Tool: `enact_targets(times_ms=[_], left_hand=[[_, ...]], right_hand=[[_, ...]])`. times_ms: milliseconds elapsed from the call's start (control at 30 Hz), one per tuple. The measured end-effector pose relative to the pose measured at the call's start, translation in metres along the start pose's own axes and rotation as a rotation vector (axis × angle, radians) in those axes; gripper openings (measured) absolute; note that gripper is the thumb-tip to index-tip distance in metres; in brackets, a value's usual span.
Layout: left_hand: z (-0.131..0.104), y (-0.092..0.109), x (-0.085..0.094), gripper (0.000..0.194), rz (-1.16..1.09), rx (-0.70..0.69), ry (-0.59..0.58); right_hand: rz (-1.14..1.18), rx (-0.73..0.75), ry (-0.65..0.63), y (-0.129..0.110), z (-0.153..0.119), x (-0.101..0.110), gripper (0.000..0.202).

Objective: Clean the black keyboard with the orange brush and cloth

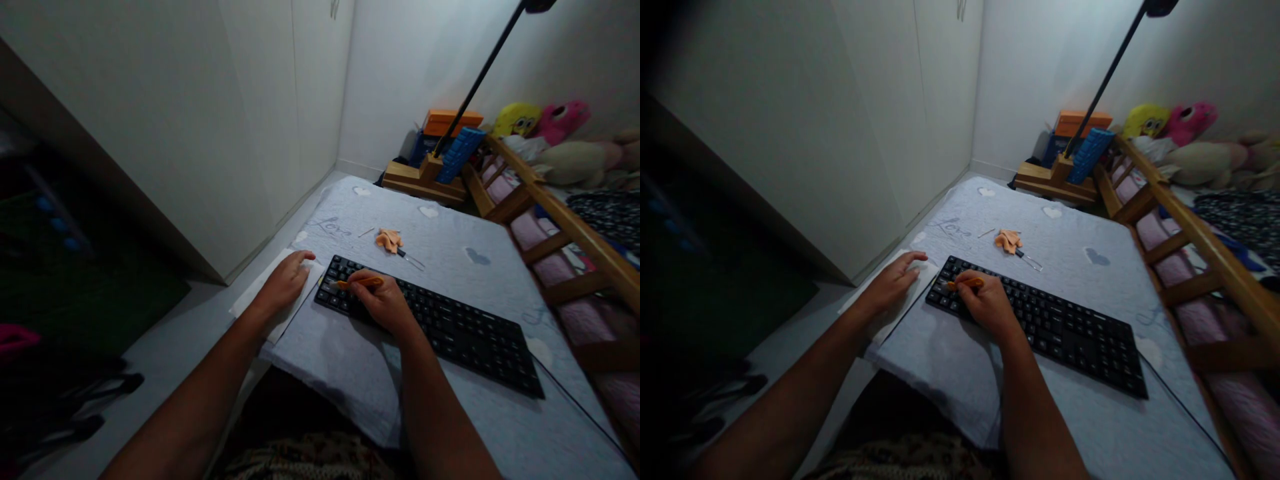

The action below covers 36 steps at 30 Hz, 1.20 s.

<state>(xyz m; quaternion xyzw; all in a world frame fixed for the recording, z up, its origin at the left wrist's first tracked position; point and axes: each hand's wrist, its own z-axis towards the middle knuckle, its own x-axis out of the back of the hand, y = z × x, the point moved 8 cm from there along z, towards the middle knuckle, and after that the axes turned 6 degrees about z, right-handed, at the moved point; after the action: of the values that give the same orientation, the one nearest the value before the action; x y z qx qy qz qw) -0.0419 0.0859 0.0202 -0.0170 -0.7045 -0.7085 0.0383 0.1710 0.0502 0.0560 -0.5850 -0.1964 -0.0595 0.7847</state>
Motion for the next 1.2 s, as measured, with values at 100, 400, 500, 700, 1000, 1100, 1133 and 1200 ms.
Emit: enact_targets(times_ms=[100,400,500,700,1000,1100,1133,1200], left_hand=[[-0.005,-0.001,0.005,0.027,0.267,-0.104,-0.044],[-0.011,-0.019,0.000,0.029,0.331,-0.173,-0.029],[-0.011,-0.020,0.000,0.029,0.316,-0.171,0.002],[-0.010,-0.020,-0.005,0.029,0.547,-0.261,0.016],[0.012,-0.011,-0.022,0.025,0.674,-0.319,-0.141],[0.019,-0.008,-0.031,0.018,0.708,-0.325,-0.229],[0.021,-0.006,-0.033,0.017,0.725,-0.336,-0.242],[0.022,-0.004,-0.036,0.015,0.797,-0.358,-0.258]], right_hand=[[-0.023,-0.020,0.035,0.001,-0.002,0.008,0.016],[0.019,0.007,0.097,0.000,-0.001,-0.003,0.017],[0.007,0.005,0.108,0.004,-0.001,-0.005,0.015],[0.013,0.033,0.093,0.006,-0.002,-0.009,0.014],[-0.041,0.057,0.010,-0.005,-0.003,-0.023,0.012],[-0.014,0.059,-0.047,-0.006,-0.004,-0.027,0.012],[-0.005,0.061,-0.047,-0.006,-0.004,-0.026,0.012],[-0.004,0.065,-0.013,-0.004,-0.004,-0.023,0.013]])
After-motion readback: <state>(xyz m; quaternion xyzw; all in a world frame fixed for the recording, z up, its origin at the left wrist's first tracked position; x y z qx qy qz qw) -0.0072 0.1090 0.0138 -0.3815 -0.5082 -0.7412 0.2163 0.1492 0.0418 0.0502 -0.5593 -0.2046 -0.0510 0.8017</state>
